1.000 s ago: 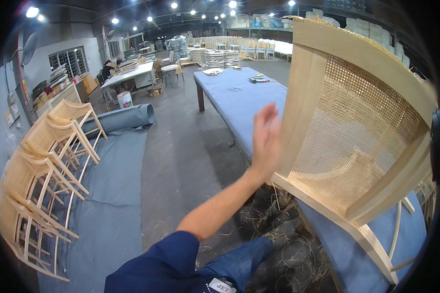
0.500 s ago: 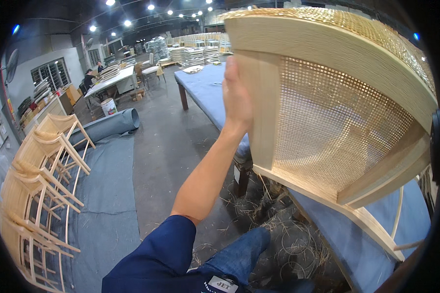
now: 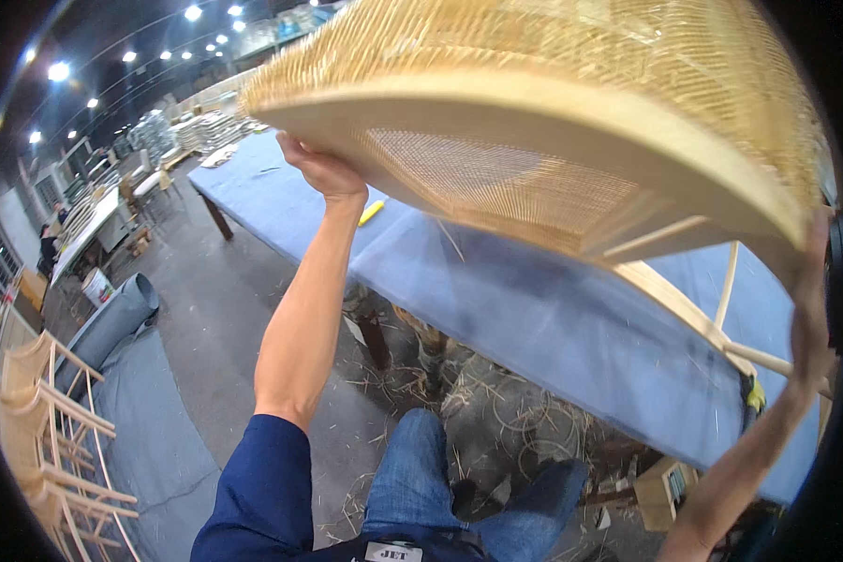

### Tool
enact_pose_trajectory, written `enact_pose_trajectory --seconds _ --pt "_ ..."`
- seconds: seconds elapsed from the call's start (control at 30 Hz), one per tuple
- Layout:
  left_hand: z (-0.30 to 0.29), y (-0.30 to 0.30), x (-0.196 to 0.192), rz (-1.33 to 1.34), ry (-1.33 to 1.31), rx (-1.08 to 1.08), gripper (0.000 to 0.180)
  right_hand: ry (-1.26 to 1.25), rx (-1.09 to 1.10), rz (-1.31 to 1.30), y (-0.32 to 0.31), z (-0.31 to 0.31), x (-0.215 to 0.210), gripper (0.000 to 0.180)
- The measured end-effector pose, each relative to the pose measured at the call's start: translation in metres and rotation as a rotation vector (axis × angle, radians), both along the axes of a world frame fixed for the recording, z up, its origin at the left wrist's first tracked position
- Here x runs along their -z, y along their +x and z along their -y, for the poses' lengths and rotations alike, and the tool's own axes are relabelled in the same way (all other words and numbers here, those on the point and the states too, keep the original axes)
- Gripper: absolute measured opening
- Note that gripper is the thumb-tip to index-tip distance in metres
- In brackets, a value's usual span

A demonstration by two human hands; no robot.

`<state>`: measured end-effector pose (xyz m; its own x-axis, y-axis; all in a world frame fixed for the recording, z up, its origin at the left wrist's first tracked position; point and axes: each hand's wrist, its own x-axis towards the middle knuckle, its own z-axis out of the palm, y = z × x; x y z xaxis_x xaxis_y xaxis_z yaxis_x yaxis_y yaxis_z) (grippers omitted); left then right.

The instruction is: The person attaches a sheet of woven cane webbing to the underside of a wooden chair frame. They use a yellow pneumatic staple gun to secure the webbing along the edges of the frame, frequently repositioning the chair to access different sides and ensure the material is taut.

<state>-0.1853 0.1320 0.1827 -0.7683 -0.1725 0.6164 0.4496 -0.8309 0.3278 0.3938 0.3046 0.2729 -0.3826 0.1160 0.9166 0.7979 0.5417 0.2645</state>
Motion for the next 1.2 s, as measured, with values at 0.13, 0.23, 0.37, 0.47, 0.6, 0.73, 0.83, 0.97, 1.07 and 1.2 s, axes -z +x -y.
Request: enact_pose_trajectory --seconds 0.13,0.23,0.37,0.47,0.6,0.73,0.83,0.97,1.07,1.2 --pt "-0.011 0.0 0.033 0.011 0.098 0.217 0.055 -0.082 0.071 -0.12 -0.088 0.064 0.012 0.047" --pt "-0.008 -0.007 0.037 0.075 0.009 0.281 0.05 -0.076 -0.012 -0.136 -0.091 0.069 0.0 0.045" --pt "0.007 -0.006 0.048 0.104 -0.006 0.441 0.05 0.013 -0.104 -0.182 -0.107 0.096 0.003 0.045" --pt "0.021 0.014 0.074 0.078 0.016 0.506 0.053 0.038 -0.187 -0.169 -0.101 0.12 0.024 0.035" --pt "0.035 0.012 0.123 0.006 -0.067 0.438 0.057 0.039 -0.286 -0.188 -0.088 0.115 0.047 0.03" --pt "0.036 -0.002 0.178 -0.015 -0.045 0.508 0.064 0.02 -0.258 -0.152 -0.067 0.088 0.063 0.027" --pt "0.042 0.014 0.191 0.075 -0.009 0.635 0.068 -0.012 -0.241 -0.155 -0.061 0.083 0.074 0.026" --pt "0.085 0.113 0.132 0.556 0.062 0.679 0.072 -0.007 -0.228 -0.13 -0.044 0.097 0.098 0.03" --pt "0.157 0.154 0.12 0.345 0.075 0.769 0.069 -0.01 -0.235 -0.103 -0.04 0.115 0.121 0.033" --pt "0.173 0.184 0.11 0.333 0.117 0.814 0.068 -0.008 -0.249 -0.089 -0.033 0.121 0.147 0.037"
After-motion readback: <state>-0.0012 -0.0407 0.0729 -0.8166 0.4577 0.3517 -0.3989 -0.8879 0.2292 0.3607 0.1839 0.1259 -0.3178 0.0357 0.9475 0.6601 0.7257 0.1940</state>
